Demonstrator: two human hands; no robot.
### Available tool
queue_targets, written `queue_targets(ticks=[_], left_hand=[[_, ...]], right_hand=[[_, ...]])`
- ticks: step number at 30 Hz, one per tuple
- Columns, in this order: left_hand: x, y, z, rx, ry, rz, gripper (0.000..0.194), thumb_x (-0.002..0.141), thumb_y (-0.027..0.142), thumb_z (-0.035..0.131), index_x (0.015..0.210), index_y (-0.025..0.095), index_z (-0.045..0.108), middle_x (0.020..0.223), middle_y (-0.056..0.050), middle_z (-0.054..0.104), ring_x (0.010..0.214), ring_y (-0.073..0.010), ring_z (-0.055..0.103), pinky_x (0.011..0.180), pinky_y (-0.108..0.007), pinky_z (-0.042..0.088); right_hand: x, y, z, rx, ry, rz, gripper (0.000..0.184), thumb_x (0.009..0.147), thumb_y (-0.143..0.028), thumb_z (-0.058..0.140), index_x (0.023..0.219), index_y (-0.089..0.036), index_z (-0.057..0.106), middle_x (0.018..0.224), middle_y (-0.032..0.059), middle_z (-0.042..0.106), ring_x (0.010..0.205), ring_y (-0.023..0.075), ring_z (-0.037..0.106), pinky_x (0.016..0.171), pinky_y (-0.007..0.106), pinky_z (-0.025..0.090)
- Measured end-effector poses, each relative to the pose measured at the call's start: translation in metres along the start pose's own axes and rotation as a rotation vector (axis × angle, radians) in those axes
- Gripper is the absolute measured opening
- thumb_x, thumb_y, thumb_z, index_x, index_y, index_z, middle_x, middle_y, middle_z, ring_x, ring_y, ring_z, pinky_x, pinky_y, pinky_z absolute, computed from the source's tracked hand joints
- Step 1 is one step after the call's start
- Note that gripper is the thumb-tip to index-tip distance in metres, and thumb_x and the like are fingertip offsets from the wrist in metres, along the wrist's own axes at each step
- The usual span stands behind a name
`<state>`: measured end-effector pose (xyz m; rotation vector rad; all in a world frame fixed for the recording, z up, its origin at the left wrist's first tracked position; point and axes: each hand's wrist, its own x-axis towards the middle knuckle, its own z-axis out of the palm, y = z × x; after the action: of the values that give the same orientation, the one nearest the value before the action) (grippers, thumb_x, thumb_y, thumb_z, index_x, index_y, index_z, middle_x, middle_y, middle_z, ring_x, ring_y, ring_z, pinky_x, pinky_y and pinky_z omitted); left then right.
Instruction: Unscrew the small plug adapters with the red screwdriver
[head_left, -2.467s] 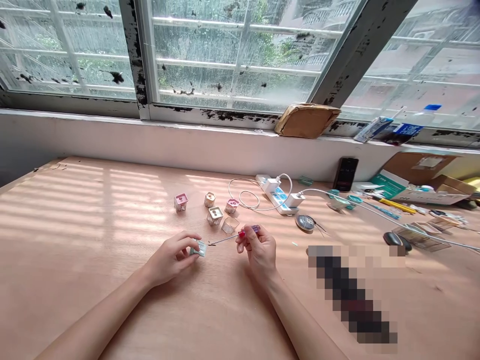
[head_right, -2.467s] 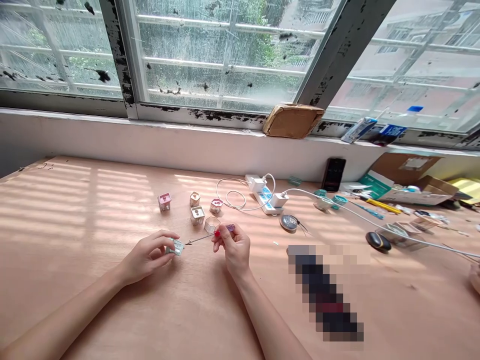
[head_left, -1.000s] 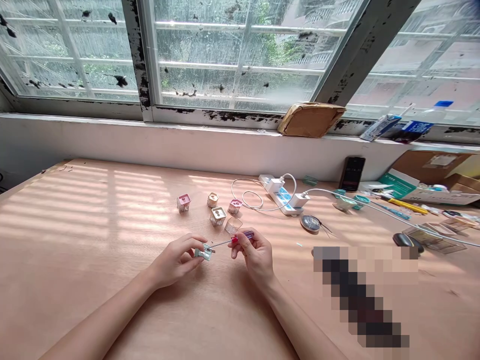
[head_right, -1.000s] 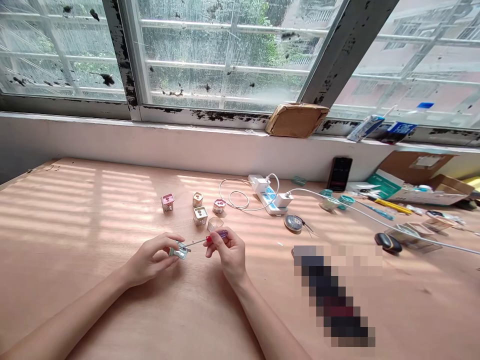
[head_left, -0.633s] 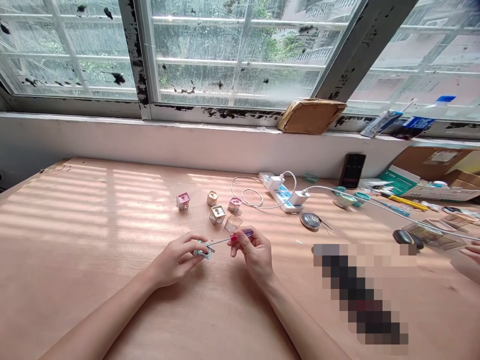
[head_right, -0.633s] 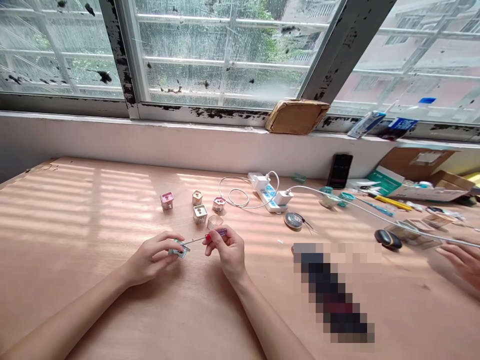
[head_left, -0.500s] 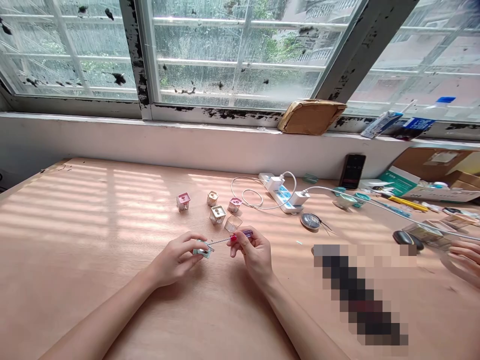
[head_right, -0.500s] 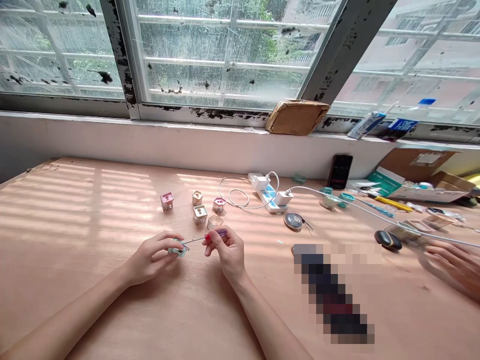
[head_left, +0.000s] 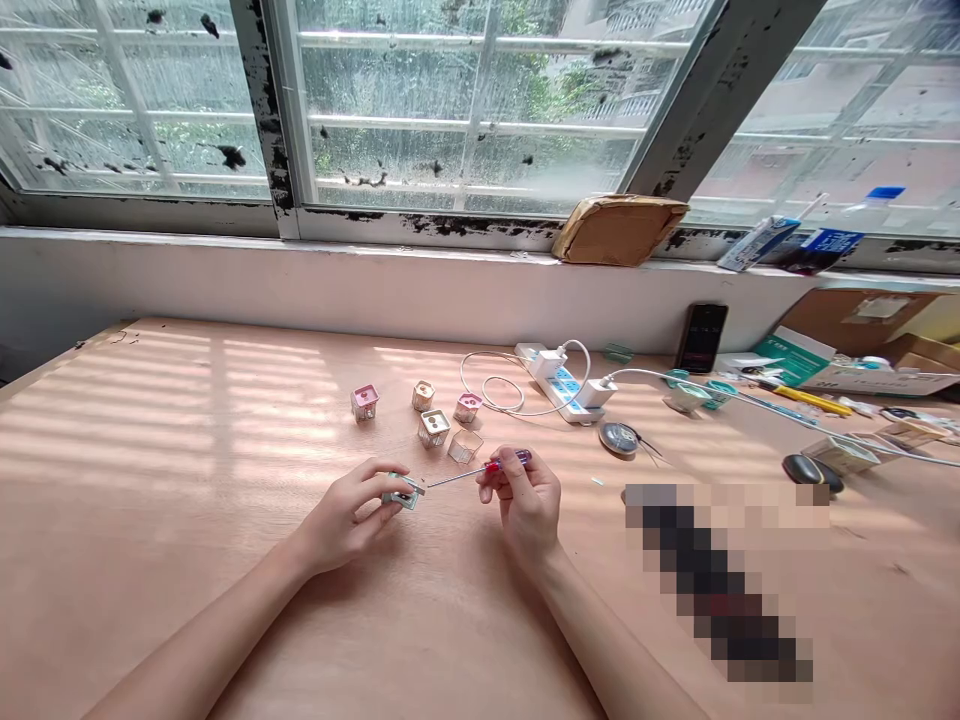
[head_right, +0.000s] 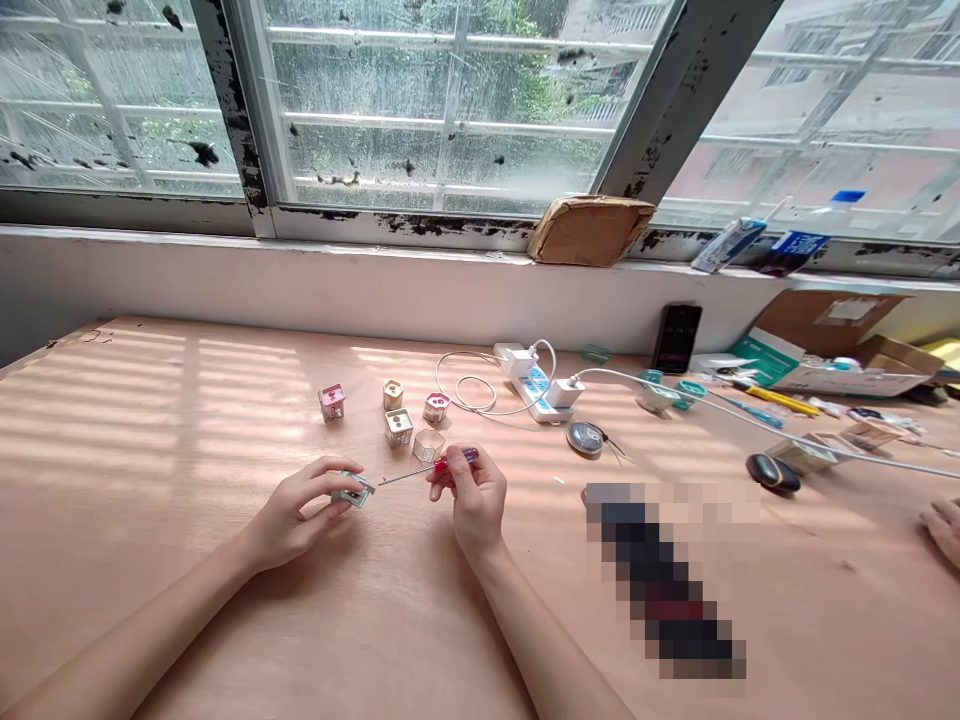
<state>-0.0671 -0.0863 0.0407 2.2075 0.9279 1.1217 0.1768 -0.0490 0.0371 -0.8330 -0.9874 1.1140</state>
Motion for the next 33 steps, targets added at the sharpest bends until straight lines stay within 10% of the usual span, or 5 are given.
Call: queue_targets(ticks=[33], left_hand=[[0.0013,0.0019,0.0012,-0.008,0.034,-0.03,0.017,0.095,0.014,0.057,0.108,0.021,0.065,0.12,-0.011,0.064,0.105,-0.0191,0.067,0.088,-0.03,0.056]], right_hand=[[-0.0047,0.0007,0.0031,0.058,-0.064,0.048,0.038,0.08,-0.053,0.08,0.08,-0.018,0.065,0.063,0.0025,0.067,0.044,0.0131,0.057,0.045,0.025,0.047]])
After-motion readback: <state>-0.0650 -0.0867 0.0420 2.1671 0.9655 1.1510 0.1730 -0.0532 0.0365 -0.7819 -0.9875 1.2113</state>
